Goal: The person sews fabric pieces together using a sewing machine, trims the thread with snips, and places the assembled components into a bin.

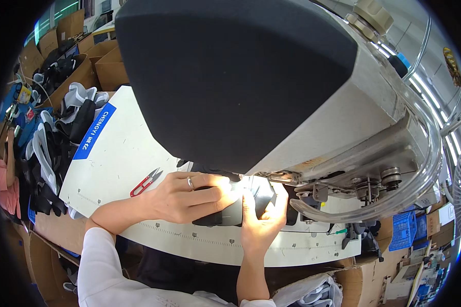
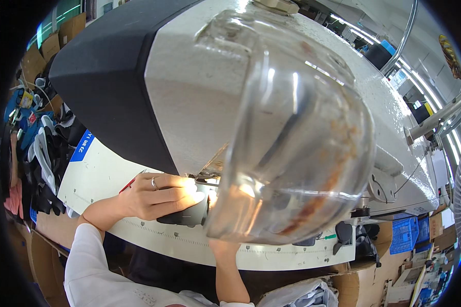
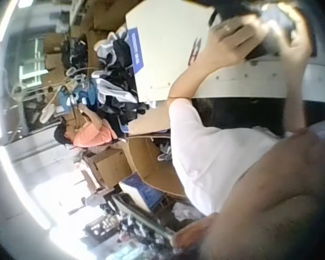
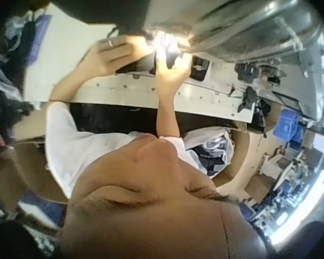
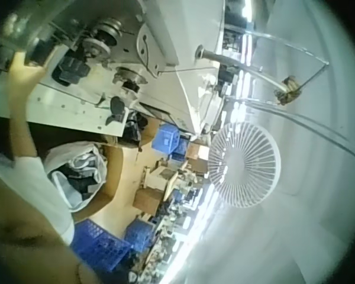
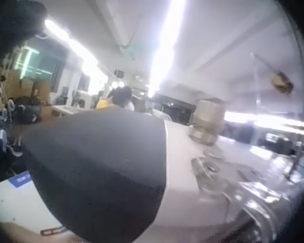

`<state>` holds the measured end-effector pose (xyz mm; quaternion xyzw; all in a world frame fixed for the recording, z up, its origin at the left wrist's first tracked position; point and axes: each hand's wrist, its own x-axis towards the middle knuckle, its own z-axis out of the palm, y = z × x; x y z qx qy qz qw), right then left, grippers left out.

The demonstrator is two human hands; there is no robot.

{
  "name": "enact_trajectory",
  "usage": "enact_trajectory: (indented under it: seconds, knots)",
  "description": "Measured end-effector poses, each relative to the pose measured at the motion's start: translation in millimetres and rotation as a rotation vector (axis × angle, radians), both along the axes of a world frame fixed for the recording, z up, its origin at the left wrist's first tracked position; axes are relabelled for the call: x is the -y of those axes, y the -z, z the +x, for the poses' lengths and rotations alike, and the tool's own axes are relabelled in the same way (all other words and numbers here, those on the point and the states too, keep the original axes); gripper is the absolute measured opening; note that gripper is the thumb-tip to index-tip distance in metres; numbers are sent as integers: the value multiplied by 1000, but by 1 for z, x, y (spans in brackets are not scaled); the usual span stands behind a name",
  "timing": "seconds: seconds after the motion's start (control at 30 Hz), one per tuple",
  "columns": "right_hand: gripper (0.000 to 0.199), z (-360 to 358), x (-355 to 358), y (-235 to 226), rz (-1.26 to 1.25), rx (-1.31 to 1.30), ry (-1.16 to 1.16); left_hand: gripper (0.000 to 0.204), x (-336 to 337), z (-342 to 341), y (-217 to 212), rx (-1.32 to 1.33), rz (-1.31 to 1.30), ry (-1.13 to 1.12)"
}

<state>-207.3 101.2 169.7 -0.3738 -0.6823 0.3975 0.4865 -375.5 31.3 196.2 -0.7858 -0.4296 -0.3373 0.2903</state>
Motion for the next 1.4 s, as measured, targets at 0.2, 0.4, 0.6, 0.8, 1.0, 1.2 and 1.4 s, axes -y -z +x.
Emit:
enact_trajectory:
  seconds: [0.2, 0.4, 0.6, 0.8, 1.0, 1.2, 1.4]
  knots:
    - [42, 0, -1, 2, -124, -233, -88, 22, -4, -2, -2, -5, 2, -24]
    - [46, -3, -4, -2, -182, -248, -152, 19, -3, 0, -8, 63, -58, -19]
    - [50, 0, -4, 7, -195, -249, -141, 18, -6, -5, -5, 80, -44, -10]
    - [50, -3, 3, 2, -318, -323, -164, 22, -7, -9, -11, 102, -73, -7]
    - [44, -8, 0, -7, -252, -270, -246, 25, -8, -15, -9, 105, -121, -45]
    - [38, -1, 1, -4, -191, -300, -301, 24, -10, -11, -4, 90, -42, 7]
    - [39, 7, -7, 19, -95, -17, -307, 22, -10, -16, -8, 67, -29, -5]
